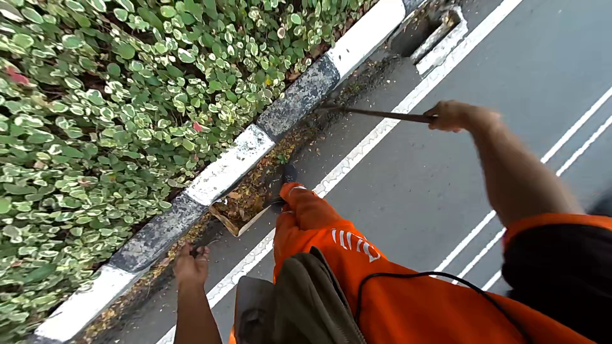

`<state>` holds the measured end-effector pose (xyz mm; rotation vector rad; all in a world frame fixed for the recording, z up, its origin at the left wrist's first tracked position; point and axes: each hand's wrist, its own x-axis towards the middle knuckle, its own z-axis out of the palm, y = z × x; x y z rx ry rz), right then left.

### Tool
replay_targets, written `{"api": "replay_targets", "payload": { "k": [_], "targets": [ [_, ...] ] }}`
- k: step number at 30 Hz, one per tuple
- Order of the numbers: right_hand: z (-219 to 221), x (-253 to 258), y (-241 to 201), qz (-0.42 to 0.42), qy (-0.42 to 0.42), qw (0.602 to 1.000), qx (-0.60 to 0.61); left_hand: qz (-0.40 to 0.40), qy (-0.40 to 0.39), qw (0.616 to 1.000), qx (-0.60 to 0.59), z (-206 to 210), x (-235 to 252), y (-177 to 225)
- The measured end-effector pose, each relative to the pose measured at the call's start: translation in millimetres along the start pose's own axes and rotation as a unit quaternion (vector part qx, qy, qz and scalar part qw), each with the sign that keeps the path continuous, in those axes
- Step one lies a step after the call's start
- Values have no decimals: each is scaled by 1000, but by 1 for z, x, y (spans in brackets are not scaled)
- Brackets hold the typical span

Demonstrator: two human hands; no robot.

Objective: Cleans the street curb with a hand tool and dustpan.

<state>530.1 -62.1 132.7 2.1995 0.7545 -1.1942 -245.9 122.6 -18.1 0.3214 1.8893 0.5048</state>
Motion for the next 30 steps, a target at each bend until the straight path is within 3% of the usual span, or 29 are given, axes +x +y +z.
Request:
{"api": "replay_targets", "payload": {
  "k": [3,6,8,11,14,16,18,21,23,26,30],
  "targets": [
    [59,36,-76,8,-9,1000,19,3,2,1000,6,2,-3,-1],
    [152,48,-139,-66,-82,994,15,3,4,1000,29,1,-6,-1],
    [183,35,-148,-125,-136,982,-25,-1,-2,999,40,-1,-7,-5],
    [168,15,-85,-192,-104,975,-32,-5,5,999,37,0,2,-3],
    [121,-19,-27,-154,-63,986,2,-10,-11,999,39,1,6,3],
    [104,-34,-18,-114,-34,993,5,-5,-21,999,42,1,8,3],
    [100,-37,-44,-56,-26,998,-3,5,-37,998,44,-1,11,2],
    [147,-19,-116,-7,-5,1000,21,11,-64,997,50,-9,14,-1],
    [199,-20,-176,-21,-28,998,50,16,-81,995,59,-22,16,-1],
    [267,-52,-243,-96,-86,992,2,11,-116,991,64,-56,24,-5],
    [293,-118,-214,-189,-74,976,-81,14,-174,984,46,-126,50,-11]
  ]
}}
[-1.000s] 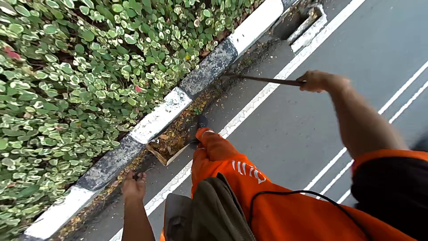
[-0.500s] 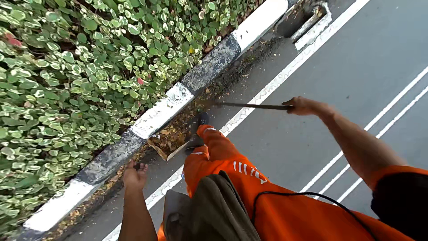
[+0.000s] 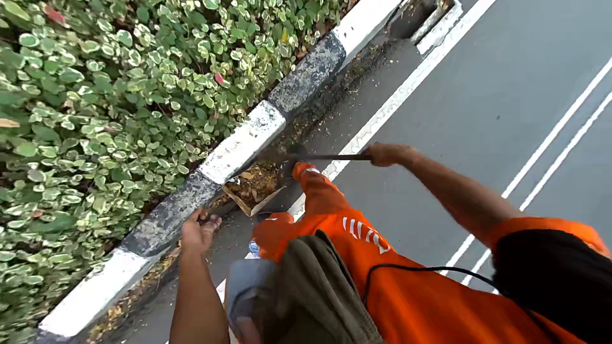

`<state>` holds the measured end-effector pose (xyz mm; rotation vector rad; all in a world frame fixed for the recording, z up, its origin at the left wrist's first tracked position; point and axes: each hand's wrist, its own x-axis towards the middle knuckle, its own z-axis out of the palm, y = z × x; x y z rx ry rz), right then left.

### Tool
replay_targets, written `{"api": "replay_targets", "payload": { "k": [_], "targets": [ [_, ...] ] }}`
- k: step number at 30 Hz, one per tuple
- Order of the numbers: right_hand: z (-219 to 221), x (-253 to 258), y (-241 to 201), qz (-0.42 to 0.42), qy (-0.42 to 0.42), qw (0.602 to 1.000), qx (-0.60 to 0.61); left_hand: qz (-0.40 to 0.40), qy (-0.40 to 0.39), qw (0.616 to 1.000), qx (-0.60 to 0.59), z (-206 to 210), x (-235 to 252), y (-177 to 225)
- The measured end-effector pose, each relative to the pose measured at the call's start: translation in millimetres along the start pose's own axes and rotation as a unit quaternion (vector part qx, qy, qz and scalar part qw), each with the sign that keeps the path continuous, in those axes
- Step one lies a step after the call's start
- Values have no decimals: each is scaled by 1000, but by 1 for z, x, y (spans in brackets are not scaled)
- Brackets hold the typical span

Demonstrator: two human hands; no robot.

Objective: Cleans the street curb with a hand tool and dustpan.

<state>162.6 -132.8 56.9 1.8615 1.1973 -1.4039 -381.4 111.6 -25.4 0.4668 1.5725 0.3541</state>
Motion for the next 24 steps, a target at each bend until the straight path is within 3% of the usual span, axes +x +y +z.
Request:
{"api": "replay_targets", "payload": {
  "k": [3,6,9,11,14,17,20,24],
  "targets": [
    [41,-93,4,1,33,999,14,23,-11,999,-47,-64,4,-7],
    [122,-163,-2,71,105,988,91,42,10,988,-151,-136,-10,-35],
    [176,-189,-29,163,106,966,170,63,4,974,-215,-187,-33,-60],
    [205,-176,-63,220,114,942,228,72,7,968,-239,-204,-44,-69],
    [235,-124,-128,284,99,899,318,66,34,967,-242,-202,-49,-67],
    [246,-98,-154,201,26,935,291,55,62,973,-216,-175,-44,-58],
    [236,-120,-120,127,41,964,229,41,65,985,-152,-150,-33,-41],
    [192,-145,-61,162,99,960,208,1,100,994,-30,-134,-31,-32]
  ]
}}
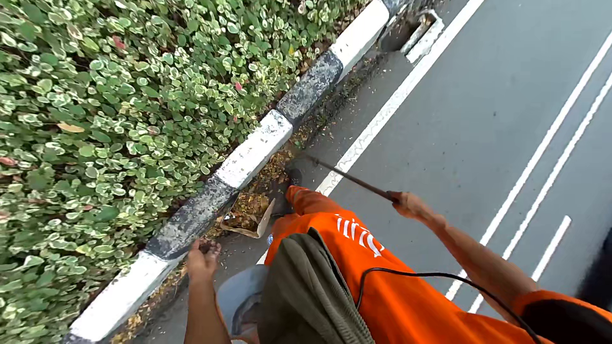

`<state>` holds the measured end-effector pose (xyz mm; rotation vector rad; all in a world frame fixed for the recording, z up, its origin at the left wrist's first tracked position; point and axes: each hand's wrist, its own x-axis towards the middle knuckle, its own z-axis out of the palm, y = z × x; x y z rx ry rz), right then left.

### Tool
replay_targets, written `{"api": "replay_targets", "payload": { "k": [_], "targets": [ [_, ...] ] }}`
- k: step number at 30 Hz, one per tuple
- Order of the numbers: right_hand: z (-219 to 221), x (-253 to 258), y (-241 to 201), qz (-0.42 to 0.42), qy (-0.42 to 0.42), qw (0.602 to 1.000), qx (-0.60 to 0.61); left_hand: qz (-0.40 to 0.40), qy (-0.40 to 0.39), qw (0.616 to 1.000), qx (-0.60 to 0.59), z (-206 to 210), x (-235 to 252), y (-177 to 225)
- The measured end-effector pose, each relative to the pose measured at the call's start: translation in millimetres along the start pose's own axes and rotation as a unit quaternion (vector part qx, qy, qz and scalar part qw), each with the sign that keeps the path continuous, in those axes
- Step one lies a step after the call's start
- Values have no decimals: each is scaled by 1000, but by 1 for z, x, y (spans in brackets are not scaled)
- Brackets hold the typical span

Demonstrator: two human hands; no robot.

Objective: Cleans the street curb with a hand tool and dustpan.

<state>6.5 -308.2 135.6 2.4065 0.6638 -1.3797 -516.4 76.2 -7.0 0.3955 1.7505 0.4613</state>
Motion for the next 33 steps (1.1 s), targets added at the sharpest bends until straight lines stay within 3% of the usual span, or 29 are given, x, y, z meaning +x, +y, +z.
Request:
{"api": "replay_targets", "payload": {
  "k": [4,7,9,11,13,16,20,22,24,28,30,33],
  "targets": [
    [-62,54,-23,95,60,991,75,-5,36,997,69,-2,-7,2],
    [-70,105,-57,159,65,976,132,-11,45,994,102,0,-15,-1],
    [-65,117,-67,129,0,988,85,-16,54,989,138,2,-21,-1],
    [-79,105,-57,44,-68,997,16,-22,56,987,150,10,-25,0],
    [-110,84,-27,-12,-50,999,2,-23,61,988,138,17,-28,-1],
    [-173,71,18,15,-6,999,38,-35,73,991,111,26,-28,-2],
    [-222,121,-8,50,31,998,18,-12,112,982,154,45,-28,2],
    [-215,161,-50,59,28,998,1,3,123,976,180,57,-29,3],
    [-169,200,-87,65,19,998,19,-1,125,976,181,63,-30,4],
    [-68,186,-149,-10,-114,993,-16,-14,127,975,182,64,-43,0],
    [-81,158,-151,-54,-168,982,-62,-12,132,976,173,60,-45,-9],
    [-129,146,-88,-130,-159,976,-70,1,133,975,176,48,-40,-10]
  ]
}}
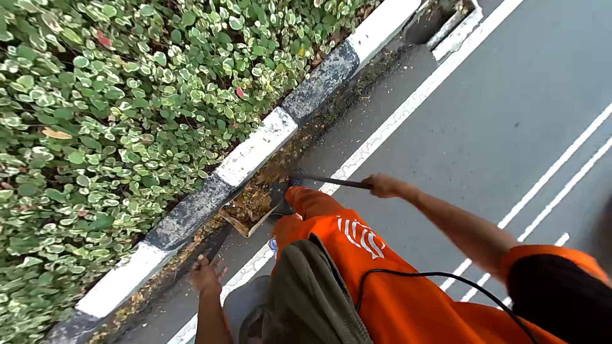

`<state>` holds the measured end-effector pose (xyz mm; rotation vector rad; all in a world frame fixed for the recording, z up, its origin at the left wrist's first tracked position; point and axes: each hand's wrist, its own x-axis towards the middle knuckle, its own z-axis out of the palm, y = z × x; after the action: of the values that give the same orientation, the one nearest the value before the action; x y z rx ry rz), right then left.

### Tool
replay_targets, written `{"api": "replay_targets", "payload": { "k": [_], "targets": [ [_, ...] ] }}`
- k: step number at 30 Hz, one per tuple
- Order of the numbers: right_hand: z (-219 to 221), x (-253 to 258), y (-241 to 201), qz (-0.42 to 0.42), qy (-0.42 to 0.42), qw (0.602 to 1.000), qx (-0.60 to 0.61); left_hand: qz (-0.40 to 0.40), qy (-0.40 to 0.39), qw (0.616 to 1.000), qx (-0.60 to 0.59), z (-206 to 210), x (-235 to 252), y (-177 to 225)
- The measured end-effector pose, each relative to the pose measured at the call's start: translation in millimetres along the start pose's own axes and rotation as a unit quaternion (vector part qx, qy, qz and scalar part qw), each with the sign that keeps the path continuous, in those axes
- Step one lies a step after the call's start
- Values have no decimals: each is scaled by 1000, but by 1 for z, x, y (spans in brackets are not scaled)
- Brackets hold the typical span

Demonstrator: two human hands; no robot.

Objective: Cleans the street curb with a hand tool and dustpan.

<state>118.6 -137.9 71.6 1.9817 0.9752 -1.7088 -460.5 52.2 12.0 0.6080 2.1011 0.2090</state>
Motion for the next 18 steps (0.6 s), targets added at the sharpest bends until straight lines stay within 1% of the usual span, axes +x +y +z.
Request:
{"api": "replay_targets", "payload": {
  "k": [2,4,6,7,9,11,12,14,16,17,18],
  "targets": [
    [-25,-25,43,-12,31,999,1,0,-13,1000,0,-3,6,3],
    [-47,-47,59,1,67,998,18,-8,-14,1000,-1,-4,5,1],
    [-74,-54,49,48,80,995,26,-14,-16,1000,-6,-2,0,2],
    [-84,-49,41,84,87,992,28,-15,-16,1000,-7,0,-2,4],
    [-90,-21,21,155,110,981,39,-16,-22,1000,-10,4,-9,7],
    [-75,23,-5,193,140,967,85,-10,-31,999,-9,6,-14,8],
    [-58,45,-18,192,157,962,115,-11,-31,999,-10,6,-15,6],
    [-18,81,-30,171,143,966,133,-19,-34,999,-9,6,-18,2],
    [11,106,-5,110,107,984,89,-26,-39,999,-13,5,-17,2],
    [11,104,16,71,82,993,54,-27,-40,999,-14,3,-16,-1],
    [1,91,38,30,72,997,15,-27,-36,999,-15,3,-15,-4]
  ]
}}
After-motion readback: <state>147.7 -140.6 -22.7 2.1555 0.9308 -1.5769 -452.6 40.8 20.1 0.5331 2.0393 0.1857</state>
